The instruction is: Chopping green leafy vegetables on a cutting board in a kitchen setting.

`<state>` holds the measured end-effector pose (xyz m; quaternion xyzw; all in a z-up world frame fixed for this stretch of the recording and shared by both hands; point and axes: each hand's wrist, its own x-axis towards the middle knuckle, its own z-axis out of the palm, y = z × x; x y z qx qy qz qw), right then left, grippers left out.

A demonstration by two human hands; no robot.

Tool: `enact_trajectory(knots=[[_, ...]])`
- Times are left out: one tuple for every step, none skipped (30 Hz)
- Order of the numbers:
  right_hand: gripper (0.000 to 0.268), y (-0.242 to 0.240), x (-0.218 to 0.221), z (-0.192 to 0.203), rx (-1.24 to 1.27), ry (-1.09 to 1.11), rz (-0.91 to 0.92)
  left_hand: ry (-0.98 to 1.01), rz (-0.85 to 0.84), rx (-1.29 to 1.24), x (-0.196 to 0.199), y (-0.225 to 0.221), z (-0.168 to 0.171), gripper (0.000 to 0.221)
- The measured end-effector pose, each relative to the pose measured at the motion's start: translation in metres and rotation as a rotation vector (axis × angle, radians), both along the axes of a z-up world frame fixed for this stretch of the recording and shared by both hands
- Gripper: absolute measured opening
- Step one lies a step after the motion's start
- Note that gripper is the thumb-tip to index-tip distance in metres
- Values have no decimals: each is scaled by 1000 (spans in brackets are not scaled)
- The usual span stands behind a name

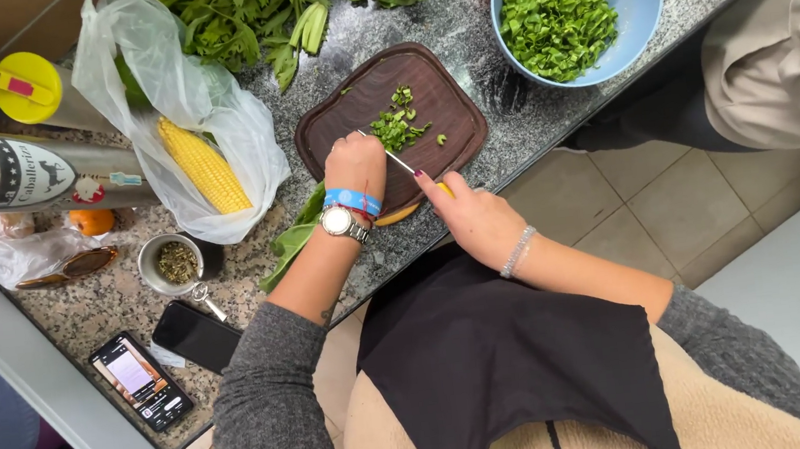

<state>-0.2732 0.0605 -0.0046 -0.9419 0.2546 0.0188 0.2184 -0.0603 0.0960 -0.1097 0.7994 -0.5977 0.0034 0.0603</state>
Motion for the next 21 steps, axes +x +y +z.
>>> enact_trajectory(knots=[[59,-1,5,-6,0,1,0,1,0,0,3,-2,1,11],[63,-2,7,-12,-28,-10,10,4,-3,9,4,-4,0,11],[67,-3,10,-18,-57,-20,20,6,-6,17,5,-6,0,11],[67,0,6,-20,-53,-16,16,10,-10,21,6,-2,0,11],[67,4,2,-22,-45,-22,6,40,-19,10,6,3,0,10],[68,2,2,-24,-47,-35,4,62,-18,-10,11,3,1,10],[68,2,-6,-21,-53,-39,10,59,-12,-15,14,4,4,10],[66,4,-13,-19,-32,-13,3,104,-19,-58,17,7,6,13],[65,5,-21,-16,-11,13,-4,149,-27,-101,20,11,9,19],[65,9,-27,-13,-8,14,-4,151,-26,-98,21,13,9,19],[63,13,-34,-9,7,31,-17,186,-41,-114,22,16,8,26],[61,15,-40,-5,18,45,-27,220,-54,-135,24,18,8,34],[61,17,-39,-3,18,45,-24,219,-51,-135,25,18,6,34],[59,17,-38,-2,17,8,-40,221,-70,-118,28,15,5,35],[57,17,-36,-1,16,-28,-57,223,-89,-101,32,13,3,37],[57,17,-31,3,16,-28,-55,223,-87,-101,35,9,4,37],[56,17,-26,6,12,-51,-50,221,-117,-61,38,6,4,37],[56,19,-21,9,11,-73,-48,221,-149,-19,41,3,4,37],[56,20,-17,9,14,-72,-48,222,-149,-16,41,4,3,37],[56,18,-11,9,20,-53,-37,216,-180,20,44,1,3,38],[57,15,-5,9,26,-35,-25,209,-210,56,47,-3,4,39]])
